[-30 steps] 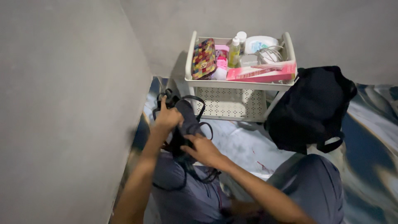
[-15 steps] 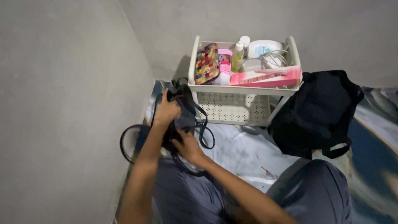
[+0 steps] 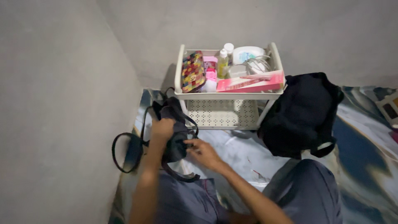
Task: The person sits on a bed and unpacks a black handbag, removing toiletry bottles, cosmetic pouches, a charger, a pink box, clothing, a towel and other items one at a time and placing them on a small white rolling cart beside them. They then handle the emptied bag and a backpack.
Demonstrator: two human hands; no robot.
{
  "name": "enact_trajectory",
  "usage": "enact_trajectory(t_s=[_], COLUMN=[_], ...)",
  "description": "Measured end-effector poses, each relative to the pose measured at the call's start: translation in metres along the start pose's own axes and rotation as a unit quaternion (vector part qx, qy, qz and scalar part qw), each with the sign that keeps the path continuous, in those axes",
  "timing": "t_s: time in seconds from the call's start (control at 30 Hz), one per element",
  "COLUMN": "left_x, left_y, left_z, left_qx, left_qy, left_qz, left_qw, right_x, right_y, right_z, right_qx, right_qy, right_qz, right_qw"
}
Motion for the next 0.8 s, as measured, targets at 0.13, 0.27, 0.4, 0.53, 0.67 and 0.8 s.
enact_trajectory(t_s=[0.13,0.27,0.4,0.53,0.67,0.8], left_x=[-0.065,-0.115,-0.151,-0.165,-0.159,-0.152], left_y=[-0.070,-0.176,-0.278,-0.354,-0.390,-0.399], left_z=[-0.040,-0.070,-0.071,-0.078,-0.078,-0.074], left_qx=[-0.049,0.003,0.119,0.156,0.130,0.186], left_qy=[-0.007,0.006,-0.005,0.078,0.125,0.036], left_qz=[-0.003,-0.037,-0.187,-0.358,-0.396,-0.517], left_qw=[0.999,0.999,0.975,0.917,0.900,0.835], right_x=[-0.096,-0.201,-0.272,-0.293,-0.297,-0.292], right_y=[0.007,0.040,0.053,0.036,0.000,-0.011], right_z=[-0.041,-0.108,-0.153,-0.175,-0.174,-0.176], right_qx=[0.014,-0.060,-0.038,0.022,0.109,0.118], right_qy=[-0.096,-0.267,-0.350,-0.340,-0.294,-0.301], right_qz=[-0.043,-0.238,-0.415,-0.495,-0.480,-0.432], right_qw=[0.994,0.932,0.839,0.799,0.819,0.842])
Point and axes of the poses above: each hand's wrist, its own z-axis towards the middle knuckle, its own x-axis out of the palm, y = z × x, the point moved 7 cm from there along z, towards the middle knuckle, and after that the axes turned 2 degrees about -x, right-handed, at the moved point
